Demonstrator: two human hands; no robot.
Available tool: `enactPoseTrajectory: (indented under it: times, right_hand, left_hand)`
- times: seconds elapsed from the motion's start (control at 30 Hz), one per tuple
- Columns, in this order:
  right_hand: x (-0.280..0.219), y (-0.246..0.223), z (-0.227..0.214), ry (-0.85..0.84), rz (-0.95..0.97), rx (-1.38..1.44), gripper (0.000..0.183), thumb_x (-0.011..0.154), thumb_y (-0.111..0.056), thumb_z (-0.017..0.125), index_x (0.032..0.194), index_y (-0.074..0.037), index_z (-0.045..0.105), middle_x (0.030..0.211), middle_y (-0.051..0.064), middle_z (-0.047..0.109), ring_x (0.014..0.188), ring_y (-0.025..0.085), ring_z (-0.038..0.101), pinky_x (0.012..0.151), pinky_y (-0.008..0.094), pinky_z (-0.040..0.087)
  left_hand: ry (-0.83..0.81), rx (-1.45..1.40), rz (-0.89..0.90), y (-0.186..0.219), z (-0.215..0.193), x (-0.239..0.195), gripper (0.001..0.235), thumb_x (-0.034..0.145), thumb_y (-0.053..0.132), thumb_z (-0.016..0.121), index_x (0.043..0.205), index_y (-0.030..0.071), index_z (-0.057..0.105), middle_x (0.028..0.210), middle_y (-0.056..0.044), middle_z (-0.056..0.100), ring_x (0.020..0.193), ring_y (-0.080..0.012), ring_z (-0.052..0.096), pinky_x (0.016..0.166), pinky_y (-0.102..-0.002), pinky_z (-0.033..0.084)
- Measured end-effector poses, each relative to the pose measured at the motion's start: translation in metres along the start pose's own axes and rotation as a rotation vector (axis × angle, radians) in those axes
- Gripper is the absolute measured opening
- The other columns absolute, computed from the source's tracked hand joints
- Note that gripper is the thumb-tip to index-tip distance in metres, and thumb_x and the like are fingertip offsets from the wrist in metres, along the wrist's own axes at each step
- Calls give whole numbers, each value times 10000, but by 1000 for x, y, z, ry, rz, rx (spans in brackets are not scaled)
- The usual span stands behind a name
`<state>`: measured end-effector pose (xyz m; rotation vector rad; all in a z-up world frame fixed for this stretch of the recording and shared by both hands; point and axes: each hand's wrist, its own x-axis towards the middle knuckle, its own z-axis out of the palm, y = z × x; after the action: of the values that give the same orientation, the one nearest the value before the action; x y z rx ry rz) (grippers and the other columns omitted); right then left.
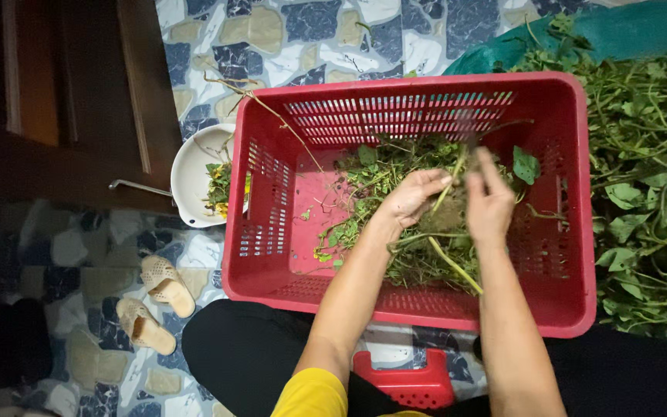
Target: The person uses a knife to trim the stems and leaves of leafy vegetables, placing the trimmed pieces into a red plastic basket.
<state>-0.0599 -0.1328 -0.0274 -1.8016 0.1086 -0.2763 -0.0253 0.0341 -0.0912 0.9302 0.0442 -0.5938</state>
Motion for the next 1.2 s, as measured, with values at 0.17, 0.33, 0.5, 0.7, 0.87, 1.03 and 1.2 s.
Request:
enactPoseTrajectory:
  times: [0.17, 0.33, 0.5, 0.7, 0.87, 1.03, 1.2]
  right_hand:
    - [24, -12, -34, -53, 503, 351, 398, 1061, -221, 602, 1426, -60, 611, 718, -61, 527, 560, 33, 466, 485, 213, 355]
    - [12, -39, -54, -364, 581, 208, 425, 1075, -295, 539, 1388, -8, 543, 641, -23, 483, 515, 67, 415, 444, 214, 325]
    - [-19, -51, -23, -488, 641, 428, 583, 1027, -337, 558, 1477, 6, 416, 638, -4, 494, 521, 96, 442, 425, 217, 327]
    - [-44, -42, -2, -502, 582, 691, 694, 986, -337, 577, 1563, -151, 239, 632, 16, 499, 499, 96, 451, 426, 222, 370]
    - [-47, -24, 0, -619, 663, 636, 546, 1007, -327, 561, 1487, -120, 400, 622, 17, 491, 482, 105, 439, 422, 236, 367]
    - [-43, -6, 0, -469, 660, 670, 347, 1049, -293, 555, 1330, -90, 543, 650, 28, 501, 500, 114, 440, 436, 243, 357]
    - [-32, -2, -14, -386, 599, 719, 278, 1077, -324, 542, 1218, -85, 523, 668, 41, 524, 500, 117, 449, 448, 238, 369]
  left_hand:
    - [362, 292, -6, 16, -11, -8, 280, 995, 221, 620, 1173, 21, 704, 793, -51, 633, 634, -159, 553, 568, -283, 503]
    - [483, 411, 440, 27, -19, -1, 216, 1042, 153, 643, 1185, 10, 719, 952, -18, 704, 806, -89, 565, 724, -268, 466]
    - [583, 283, 428, 25, -20, -1, 184, 1023, 142, 639, 1160, 31, 691, 968, -20, 709, 808, -94, 602, 704, -261, 516]
    - [587, 65, 520, 22, -26, 4, 160, 1021, 131, 646, 1146, 33, 662, 1025, -13, 690, 827, -72, 605, 628, -248, 516]
    - [611, -8, 541, 25, -17, 3, 167, 1021, 146, 649, 1141, 29, 651, 1003, -39, 688, 826, -100, 639, 642, -260, 555]
    - [508, 196, 352, 47, 4, -14, 271, 983, 237, 659, 1188, 62, 640, 1017, -37, 709, 860, -132, 688, 696, -299, 594]
    - [234, 841, 47, 52, 25, -33, 320, 890, 253, 786, 1127, 45, 725, 905, -73, 735, 717, -148, 622, 634, -318, 516]
